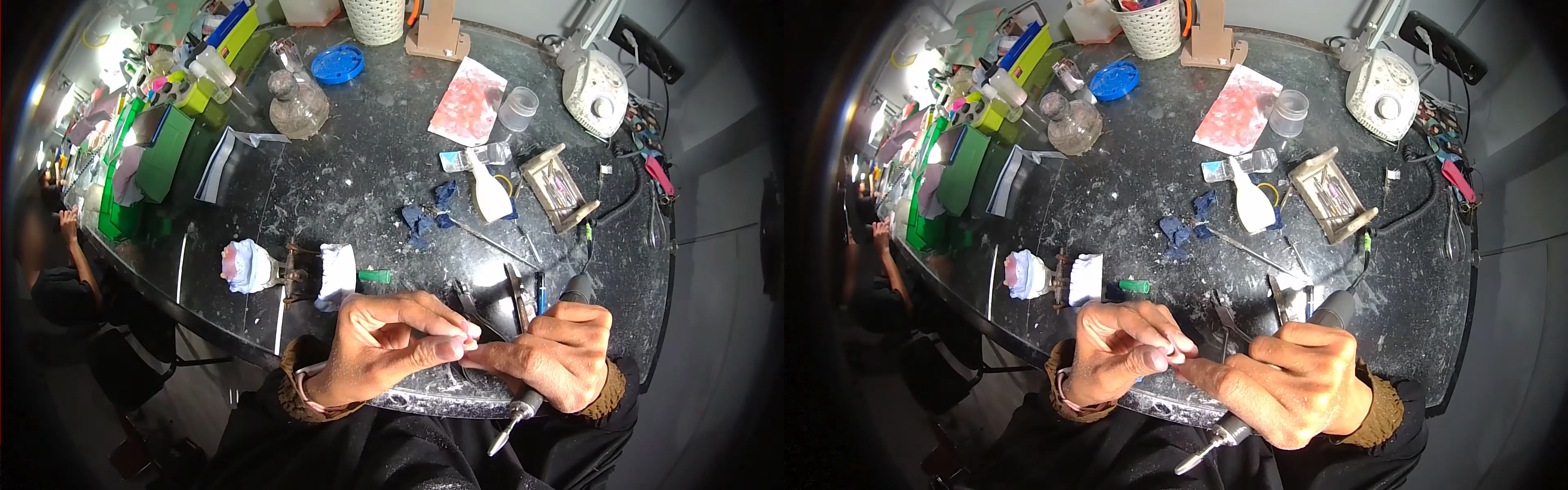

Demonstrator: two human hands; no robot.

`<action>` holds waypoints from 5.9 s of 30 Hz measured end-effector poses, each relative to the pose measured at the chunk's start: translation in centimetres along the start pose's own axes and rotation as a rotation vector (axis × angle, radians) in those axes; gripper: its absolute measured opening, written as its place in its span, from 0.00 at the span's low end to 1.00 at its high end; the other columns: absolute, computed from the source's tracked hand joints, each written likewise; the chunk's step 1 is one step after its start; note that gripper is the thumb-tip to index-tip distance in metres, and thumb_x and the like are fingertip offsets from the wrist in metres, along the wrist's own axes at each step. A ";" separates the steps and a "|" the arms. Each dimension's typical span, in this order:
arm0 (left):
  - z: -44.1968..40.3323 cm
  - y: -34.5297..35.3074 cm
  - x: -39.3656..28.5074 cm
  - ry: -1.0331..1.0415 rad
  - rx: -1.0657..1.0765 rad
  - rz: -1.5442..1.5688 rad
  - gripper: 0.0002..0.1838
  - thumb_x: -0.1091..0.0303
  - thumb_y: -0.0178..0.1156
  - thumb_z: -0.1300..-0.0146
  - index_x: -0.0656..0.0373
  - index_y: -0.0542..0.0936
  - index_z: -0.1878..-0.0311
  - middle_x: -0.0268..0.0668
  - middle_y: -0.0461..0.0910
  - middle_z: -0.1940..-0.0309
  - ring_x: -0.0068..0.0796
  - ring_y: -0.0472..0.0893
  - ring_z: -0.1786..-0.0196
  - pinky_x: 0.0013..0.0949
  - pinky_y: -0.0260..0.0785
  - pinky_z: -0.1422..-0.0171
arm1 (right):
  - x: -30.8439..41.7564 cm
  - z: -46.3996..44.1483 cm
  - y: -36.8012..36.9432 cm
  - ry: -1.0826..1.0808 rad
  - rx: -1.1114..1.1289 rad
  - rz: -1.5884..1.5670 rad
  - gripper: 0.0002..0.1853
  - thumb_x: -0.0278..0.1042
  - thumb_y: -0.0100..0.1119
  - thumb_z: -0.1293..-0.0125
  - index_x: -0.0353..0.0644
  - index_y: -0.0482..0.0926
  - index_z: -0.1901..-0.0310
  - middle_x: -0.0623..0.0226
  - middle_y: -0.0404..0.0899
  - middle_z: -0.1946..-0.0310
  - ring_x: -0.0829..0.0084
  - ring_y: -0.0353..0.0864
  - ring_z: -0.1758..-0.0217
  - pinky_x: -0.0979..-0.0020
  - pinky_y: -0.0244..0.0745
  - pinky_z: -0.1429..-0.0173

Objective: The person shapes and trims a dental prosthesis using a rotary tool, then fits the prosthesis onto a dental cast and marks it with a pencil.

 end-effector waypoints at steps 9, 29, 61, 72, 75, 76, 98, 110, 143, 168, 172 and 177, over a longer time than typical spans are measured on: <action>0.2 0.8 -2.2 0.191 0.001 -0.195 0.08 0.83 0.66 0.50 0.67 0.82 0.65 0.48 0.81 0.62 0.33 0.83 0.61 0.29 0.80 0.60 | -1.6 -0.3 -0.8 0.125 -0.071 -0.141 0.13 0.46 0.67 0.53 0.47 0.78 0.74 0.80 0.73 0.86 0.85 0.68 0.89 0.79 0.53 0.85; 2.4 2.6 -5.0 0.645 0.013 -0.728 0.14 0.82 0.72 0.61 0.68 0.83 0.66 0.41 0.81 0.63 0.34 0.82 0.58 0.26 0.80 0.56 | -2.4 1.8 3.0 0.573 0.318 -0.302 0.25 0.59 0.67 0.52 0.41 0.73 0.77 0.68 0.71 0.87 0.67 0.76 0.84 0.70 0.67 0.80; 2.7 2.6 -4.7 0.671 -0.020 -0.760 0.10 0.83 0.71 0.60 0.67 0.83 0.71 0.41 0.80 0.66 0.37 0.83 0.61 0.27 0.82 0.58 | -2.5 1.6 2.7 0.515 0.231 -0.253 0.27 0.58 0.64 0.46 0.43 0.66 0.82 0.68 0.68 0.90 0.71 0.72 0.89 0.70 0.64 0.86; 2.7 2.6 -4.5 0.684 -0.005 -0.770 0.11 0.82 0.72 0.62 0.67 0.83 0.71 0.41 0.80 0.64 0.36 0.83 0.61 0.25 0.82 0.57 | -2.4 1.6 2.6 0.507 0.205 -0.230 0.26 0.58 0.65 0.47 0.45 0.66 0.83 0.70 0.67 0.91 0.73 0.71 0.90 0.71 0.63 0.86; 2.7 2.4 -4.4 0.663 -0.001 -0.729 0.12 0.82 0.72 0.62 0.68 0.83 0.70 0.42 0.80 0.64 0.37 0.83 0.60 0.26 0.82 0.57 | -2.4 1.6 2.5 0.493 0.185 -0.212 0.27 0.58 0.65 0.47 0.45 0.66 0.83 0.70 0.66 0.92 0.73 0.70 0.91 0.71 0.62 0.87; 2.7 2.3 -4.4 0.634 -0.008 -0.719 0.12 0.83 0.72 0.62 0.68 0.82 0.70 0.42 0.80 0.64 0.38 0.83 0.60 0.26 0.82 0.56 | -2.4 1.4 2.3 0.490 0.184 -0.204 0.27 0.58 0.65 0.47 0.45 0.65 0.83 0.71 0.66 0.92 0.73 0.70 0.91 0.71 0.62 0.87; 1.3 1.5 -3.9 0.537 -0.022 -0.536 0.07 0.78 0.70 0.52 0.65 0.82 0.69 0.41 0.80 0.63 0.40 0.82 0.54 0.29 0.80 0.52 | -2.8 0.4 0.8 0.363 0.141 -0.429 0.20 0.41 0.71 0.53 0.37 0.82 0.61 0.66 0.85 0.70 0.74 0.84 0.77 0.79 0.72 0.77; 0.6 1.0 -3.3 0.381 -0.046 -0.321 0.10 0.77 0.72 0.55 0.64 0.82 0.67 0.42 0.78 0.63 0.39 0.80 0.56 0.35 0.77 0.54 | -0.5 0.1 -0.5 0.097 -0.094 -0.160 0.22 0.33 0.58 0.61 0.40 0.83 0.58 0.84 0.60 0.89 0.88 0.57 0.89 0.80 0.47 0.85; 0.4 1.5 -5.0 0.576 0.006 -0.507 0.10 0.75 0.69 0.52 0.68 0.78 0.68 0.47 0.81 0.71 0.35 0.82 0.69 0.30 0.76 0.66 | -2.5 0.1 1.1 0.417 -0.041 -0.672 0.10 0.25 0.69 0.47 0.33 0.80 0.64 0.78 0.69 0.92 0.87 0.67 0.90 0.81 0.61 0.82; -0.2 0.3 -2.2 0.205 0.039 -0.106 0.06 0.81 0.63 0.45 0.71 0.77 0.64 0.47 0.75 0.61 0.26 0.78 0.60 0.25 0.75 0.58 | -3.1 0.4 1.8 0.478 0.096 -0.690 0.07 0.29 0.66 0.43 0.34 0.81 0.67 0.62 0.84 0.74 0.73 0.85 0.75 0.77 0.78 0.73; -0.2 0.3 -2.1 0.219 -0.028 -0.121 0.16 0.75 0.71 0.52 0.69 0.79 0.60 0.49 0.78 0.59 0.30 0.79 0.57 0.29 0.75 0.56 | -3.1 0.2 1.8 0.483 0.090 -0.730 0.07 0.28 0.67 0.44 0.34 0.82 0.67 0.62 0.84 0.75 0.73 0.84 0.77 0.78 0.76 0.74; -0.2 0.7 -2.4 0.336 0.085 -0.319 0.19 0.68 0.72 0.54 0.64 0.82 0.58 0.47 0.81 0.56 0.38 0.81 0.52 0.34 0.75 0.52 | -3.1 0.3 1.9 0.471 0.067 -0.744 0.08 0.27 0.68 0.46 0.34 0.82 0.66 0.64 0.83 0.77 0.73 0.83 0.78 0.78 0.75 0.75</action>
Point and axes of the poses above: each hand's wrist, its own z-axis away from the middle knuckle, its own y-axis out of the palm, x = y × z, the point moved 9 cm from there along -z, towards the middle knuckle
